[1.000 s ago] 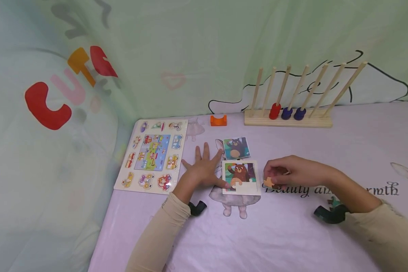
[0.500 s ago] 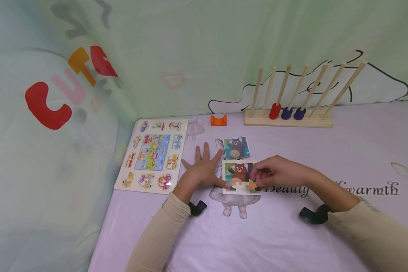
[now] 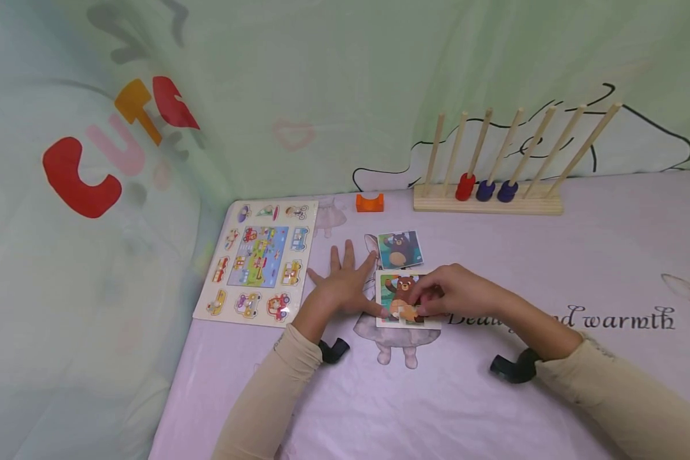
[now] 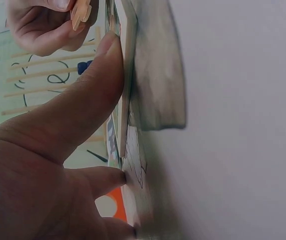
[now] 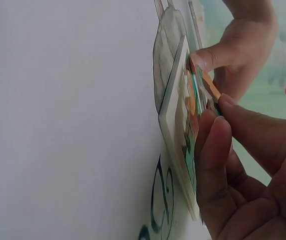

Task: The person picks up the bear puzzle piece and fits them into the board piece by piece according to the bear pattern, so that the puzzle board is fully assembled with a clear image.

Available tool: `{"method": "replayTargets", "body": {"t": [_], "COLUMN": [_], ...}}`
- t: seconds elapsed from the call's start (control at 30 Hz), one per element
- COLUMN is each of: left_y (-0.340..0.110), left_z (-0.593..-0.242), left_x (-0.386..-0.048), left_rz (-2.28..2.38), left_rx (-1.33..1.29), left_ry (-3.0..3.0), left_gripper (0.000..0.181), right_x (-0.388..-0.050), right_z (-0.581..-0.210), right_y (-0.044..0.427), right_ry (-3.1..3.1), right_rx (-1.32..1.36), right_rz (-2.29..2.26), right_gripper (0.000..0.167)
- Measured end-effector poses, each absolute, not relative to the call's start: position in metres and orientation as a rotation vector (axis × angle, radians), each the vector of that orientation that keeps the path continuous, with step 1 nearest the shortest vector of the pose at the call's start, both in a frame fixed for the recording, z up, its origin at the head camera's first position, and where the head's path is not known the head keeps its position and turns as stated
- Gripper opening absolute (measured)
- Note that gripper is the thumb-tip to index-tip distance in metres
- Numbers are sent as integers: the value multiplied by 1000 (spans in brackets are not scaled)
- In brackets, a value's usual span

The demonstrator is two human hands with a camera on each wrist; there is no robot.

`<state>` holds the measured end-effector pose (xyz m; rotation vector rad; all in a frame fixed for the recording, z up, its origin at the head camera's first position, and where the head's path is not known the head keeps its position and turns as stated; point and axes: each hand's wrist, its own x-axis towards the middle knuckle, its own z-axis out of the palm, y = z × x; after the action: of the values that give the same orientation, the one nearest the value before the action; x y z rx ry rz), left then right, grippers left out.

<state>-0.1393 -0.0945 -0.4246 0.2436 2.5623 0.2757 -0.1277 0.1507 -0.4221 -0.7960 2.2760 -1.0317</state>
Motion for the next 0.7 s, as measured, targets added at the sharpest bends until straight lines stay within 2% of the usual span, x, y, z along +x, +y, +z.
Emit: {"method": "replayTargets", "body": {"t": [0.7], "left_y": [-94], "left_z": [-423], "left_x": [-139], "left_rz": [273], "left_rx": [250], "left_ry": [2564], "left_gripper": [121], "right_x": [-128], "right_z": [-428], "right_y": [136], "right_ry": [2346], "right_rx": [-689], "right_rz": [-1014], "right_gripper": [6]}}
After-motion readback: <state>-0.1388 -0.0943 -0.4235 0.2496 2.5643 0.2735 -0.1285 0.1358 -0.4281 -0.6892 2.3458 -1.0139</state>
